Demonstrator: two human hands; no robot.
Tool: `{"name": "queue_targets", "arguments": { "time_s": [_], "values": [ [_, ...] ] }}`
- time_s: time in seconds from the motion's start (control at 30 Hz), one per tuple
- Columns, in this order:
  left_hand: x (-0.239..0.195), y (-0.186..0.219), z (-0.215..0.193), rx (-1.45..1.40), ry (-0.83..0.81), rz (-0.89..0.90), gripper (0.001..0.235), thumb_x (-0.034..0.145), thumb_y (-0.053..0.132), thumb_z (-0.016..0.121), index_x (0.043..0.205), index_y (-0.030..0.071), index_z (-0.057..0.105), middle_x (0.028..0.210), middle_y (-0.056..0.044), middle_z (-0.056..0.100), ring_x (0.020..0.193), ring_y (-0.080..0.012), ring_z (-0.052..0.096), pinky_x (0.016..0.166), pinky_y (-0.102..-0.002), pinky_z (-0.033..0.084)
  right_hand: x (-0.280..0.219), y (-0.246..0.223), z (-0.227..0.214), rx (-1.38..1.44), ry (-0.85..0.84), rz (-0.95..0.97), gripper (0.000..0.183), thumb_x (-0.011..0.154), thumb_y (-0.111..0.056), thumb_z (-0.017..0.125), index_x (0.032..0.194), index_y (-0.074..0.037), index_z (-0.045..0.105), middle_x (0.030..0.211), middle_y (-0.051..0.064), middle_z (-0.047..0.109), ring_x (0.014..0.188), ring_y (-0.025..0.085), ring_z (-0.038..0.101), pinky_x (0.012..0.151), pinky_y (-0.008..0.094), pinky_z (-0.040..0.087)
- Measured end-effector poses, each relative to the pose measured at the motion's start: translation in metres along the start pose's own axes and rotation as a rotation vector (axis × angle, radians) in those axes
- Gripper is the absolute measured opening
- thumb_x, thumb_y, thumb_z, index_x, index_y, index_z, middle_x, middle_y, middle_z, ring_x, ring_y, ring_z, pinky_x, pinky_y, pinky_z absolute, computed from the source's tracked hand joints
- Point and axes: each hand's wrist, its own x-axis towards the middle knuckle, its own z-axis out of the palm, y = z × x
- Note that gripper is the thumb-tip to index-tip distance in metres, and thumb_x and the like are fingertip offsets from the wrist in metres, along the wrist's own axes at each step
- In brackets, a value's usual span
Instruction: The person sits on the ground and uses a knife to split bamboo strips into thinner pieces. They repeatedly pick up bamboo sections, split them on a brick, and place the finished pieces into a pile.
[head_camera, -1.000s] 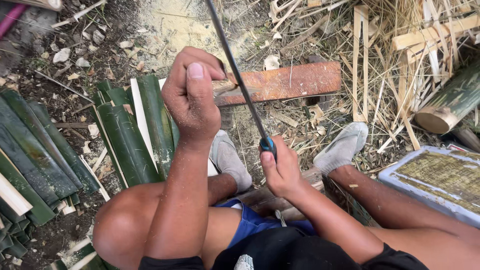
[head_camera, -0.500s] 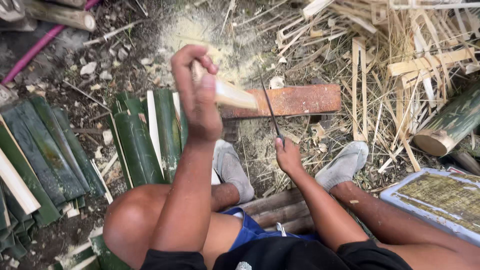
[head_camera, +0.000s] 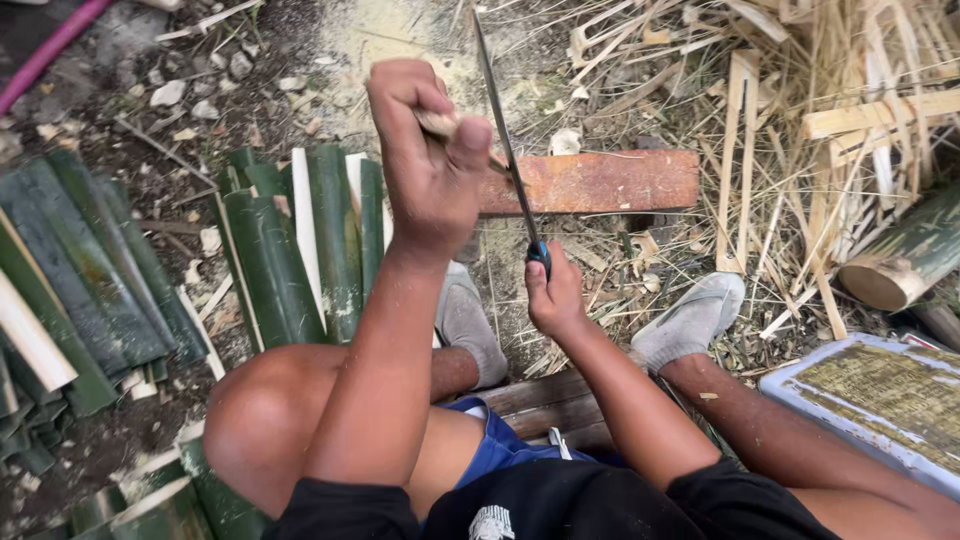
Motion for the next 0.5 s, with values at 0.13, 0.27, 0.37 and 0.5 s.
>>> {"name": "queue_targets", "arguments": {
  "time_s": [0.13, 0.27, 0.37, 0.5],
  "values": [
    [0.017, -0.006, -0.023, -0.068, 0.028, -0.031, 0.043, 0.112, 0.043, 0.065, 0.113, 0.007, 0.041, 0.110, -0.004, 0.037, 0.091, -0.0115, 0.038, 0.086, -0.025, 0.040, -0.008, 0.074, 0.013, -0.071, -0.074, 0.177, 0.042, 0.104, -0.042, 0.047, 0.099, -0.002, 0.053, 0.066, 0.018, 0.060, 0.061, 0.038, 0.062, 0.061, 0.048, 0.047],
    [0.021, -0.004, -0.033, -0.249, 0.033, -0.081, 0.037, 0.109, 0.035, 0.068, 0.115, 0.008, 0.042, 0.108, -0.003, 0.040, 0.087, -0.0088, 0.041, 0.078, -0.022, 0.044, -0.011, 0.119, 0.001, -0.363, -0.094, 0.325, 0.050, 0.106, -0.048, 0.046, 0.101, -0.002, 0.063, 0.080, 0.023, 0.066, 0.079, 0.047, 0.065, 0.071, 0.054, 0.049],
    [0.016, 0.000, -0.018, -0.269, 0.100, -0.051, 0.036, 0.106, 0.027, 0.075, 0.113, 0.008, 0.045, 0.108, -0.004, 0.047, 0.090, -0.0090, 0.048, 0.082, -0.022, 0.048, -0.011, 0.096, -0.017, -0.360, -0.111, 0.359, 0.055, 0.104, -0.052, 0.045, 0.100, 0.000, 0.062, 0.079, 0.024, 0.066, 0.080, 0.048, 0.065, 0.074, 0.054, 0.049],
    [0.010, 0.002, 0.005, -0.172, 0.268, -0.071, 0.040, 0.099, 0.024, 0.083, 0.109, 0.006, 0.049, 0.107, -0.006, 0.054, 0.090, -0.0088, 0.052, 0.083, -0.022, 0.049, -0.015, -0.004, -0.030, -0.075, -0.111, 0.197, 0.050, 0.102, -0.050, 0.042, 0.097, -0.002, 0.057, 0.067, 0.018, 0.062, 0.064, 0.040, 0.064, 0.060, 0.048, 0.049]
  ]
}}
